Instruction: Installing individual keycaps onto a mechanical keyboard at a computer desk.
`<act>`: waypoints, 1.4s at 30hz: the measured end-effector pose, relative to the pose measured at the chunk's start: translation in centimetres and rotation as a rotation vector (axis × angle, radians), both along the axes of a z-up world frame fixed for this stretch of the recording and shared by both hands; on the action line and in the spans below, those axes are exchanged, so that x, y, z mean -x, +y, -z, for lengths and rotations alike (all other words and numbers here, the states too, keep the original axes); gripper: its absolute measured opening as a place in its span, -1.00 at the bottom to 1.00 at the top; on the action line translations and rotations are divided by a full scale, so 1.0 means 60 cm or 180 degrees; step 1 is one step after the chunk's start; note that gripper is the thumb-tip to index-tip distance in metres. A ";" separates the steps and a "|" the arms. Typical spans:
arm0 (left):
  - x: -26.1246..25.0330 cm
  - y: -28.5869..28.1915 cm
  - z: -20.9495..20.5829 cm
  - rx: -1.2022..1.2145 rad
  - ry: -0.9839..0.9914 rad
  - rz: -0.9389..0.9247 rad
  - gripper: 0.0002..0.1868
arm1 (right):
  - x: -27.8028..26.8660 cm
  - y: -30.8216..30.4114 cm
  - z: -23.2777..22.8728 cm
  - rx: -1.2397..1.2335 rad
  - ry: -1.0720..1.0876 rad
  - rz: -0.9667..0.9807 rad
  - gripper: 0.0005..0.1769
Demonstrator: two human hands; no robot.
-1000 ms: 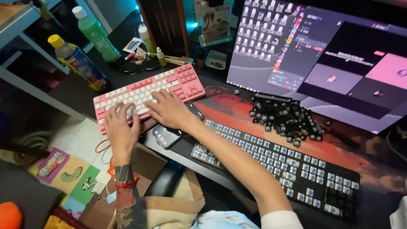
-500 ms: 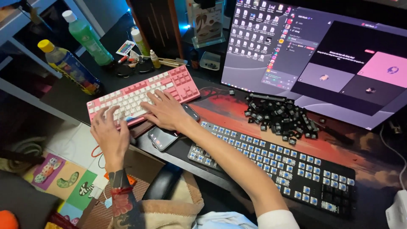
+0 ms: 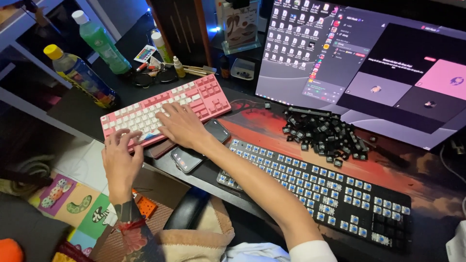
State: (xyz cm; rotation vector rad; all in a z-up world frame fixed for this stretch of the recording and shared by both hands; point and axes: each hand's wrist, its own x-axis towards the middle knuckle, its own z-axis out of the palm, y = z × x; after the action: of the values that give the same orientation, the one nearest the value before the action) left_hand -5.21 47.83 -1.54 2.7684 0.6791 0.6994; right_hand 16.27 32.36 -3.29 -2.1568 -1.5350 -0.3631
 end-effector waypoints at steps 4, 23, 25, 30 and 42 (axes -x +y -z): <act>-0.001 -0.014 -0.015 -0.0001 -0.0025 -0.0003 -0.67 | 0.013 -0.003 -0.007 -0.0097 -0.0064 -0.0071 -0.50; -0.028 -0.058 -0.050 0.0208 0.0327 -0.0186 -0.24 | -0.018 -0.060 -0.019 0.0410 -0.0063 0.0838 -0.07; -0.026 -0.043 -0.031 0.0162 0.0326 -0.0196 -0.22 | -0.021 -0.067 -0.023 0.0415 -0.0152 0.0703 -0.08; -0.028 -0.016 0.013 -0.0171 0.0129 -0.0171 -0.28 | -0.017 -0.099 -0.061 0.0780 -0.0118 0.0798 -0.12; -0.043 -0.041 0.018 -0.0037 -0.0437 0.0093 -0.37 | 0.013 -0.395 -0.235 0.1305 0.0522 0.0768 -0.64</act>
State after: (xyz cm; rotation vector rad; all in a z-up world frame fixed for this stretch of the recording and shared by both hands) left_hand -2.64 45.37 -2.60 2.7041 0.6073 0.8803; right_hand 15.47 8.66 10.82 -2.6224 -1.3496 0.0629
